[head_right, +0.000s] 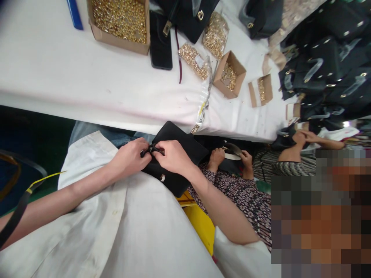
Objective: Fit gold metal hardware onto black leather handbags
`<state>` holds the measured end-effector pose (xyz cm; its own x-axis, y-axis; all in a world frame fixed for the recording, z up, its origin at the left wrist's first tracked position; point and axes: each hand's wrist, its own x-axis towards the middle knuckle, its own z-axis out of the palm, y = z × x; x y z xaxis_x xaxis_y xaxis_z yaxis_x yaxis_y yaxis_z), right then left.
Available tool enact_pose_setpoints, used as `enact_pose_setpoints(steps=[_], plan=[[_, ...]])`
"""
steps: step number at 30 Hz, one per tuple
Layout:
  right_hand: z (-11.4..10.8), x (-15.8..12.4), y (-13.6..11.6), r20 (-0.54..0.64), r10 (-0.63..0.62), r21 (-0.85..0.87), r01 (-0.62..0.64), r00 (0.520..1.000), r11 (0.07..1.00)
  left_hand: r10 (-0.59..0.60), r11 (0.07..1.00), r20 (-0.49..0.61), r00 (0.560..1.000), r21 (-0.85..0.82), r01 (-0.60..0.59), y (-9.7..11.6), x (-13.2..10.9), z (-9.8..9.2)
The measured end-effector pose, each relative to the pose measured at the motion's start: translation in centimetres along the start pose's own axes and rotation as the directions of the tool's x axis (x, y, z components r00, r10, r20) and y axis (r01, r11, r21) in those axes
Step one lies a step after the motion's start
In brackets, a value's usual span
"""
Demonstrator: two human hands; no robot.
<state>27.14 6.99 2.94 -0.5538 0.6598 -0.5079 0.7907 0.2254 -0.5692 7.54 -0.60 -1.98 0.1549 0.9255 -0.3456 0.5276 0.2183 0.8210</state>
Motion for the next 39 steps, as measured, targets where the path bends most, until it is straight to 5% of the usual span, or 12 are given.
enact_pose_setpoints(steps=[5, 14, 21, 30, 39], plan=[[-0.6, 0.5, 0.5, 0.077, -0.011, 0.018, 0.009, 0.997, 1.000, 0.252, 0.934, 0.127, 0.959, -0.290, -0.207, -2.2, 0.7, -0.7], [0.0, 0.2, 0.2, -0.034, -0.103, -0.125, 0.098, 0.994, 0.987, 0.031, 0.964, 0.079, 0.996, -0.265, -0.009, -2.0, 1.3, -0.3], [0.0, -0.2, 0.5, -0.049, -0.091, -0.082, 0.087, 0.995, 0.993, 0.047, 0.999, 0.002, 0.999, -0.027, -0.047, -0.3, 2.9, 0.1], [0.1, 0.0, 0.7, -0.040, -0.069, -0.018, 0.068, 0.997, 0.998, 0.119, 0.988, 0.090, 0.989, -0.107, -0.109, -0.8, 2.9, -0.7], [0.0, 0.0, 0.8, -0.046, -0.058, 0.008, 0.059, 0.997, 0.998, 0.034, 0.990, 0.041, 0.999, -0.136, -0.028, -1.2, 2.9, 0.2]])
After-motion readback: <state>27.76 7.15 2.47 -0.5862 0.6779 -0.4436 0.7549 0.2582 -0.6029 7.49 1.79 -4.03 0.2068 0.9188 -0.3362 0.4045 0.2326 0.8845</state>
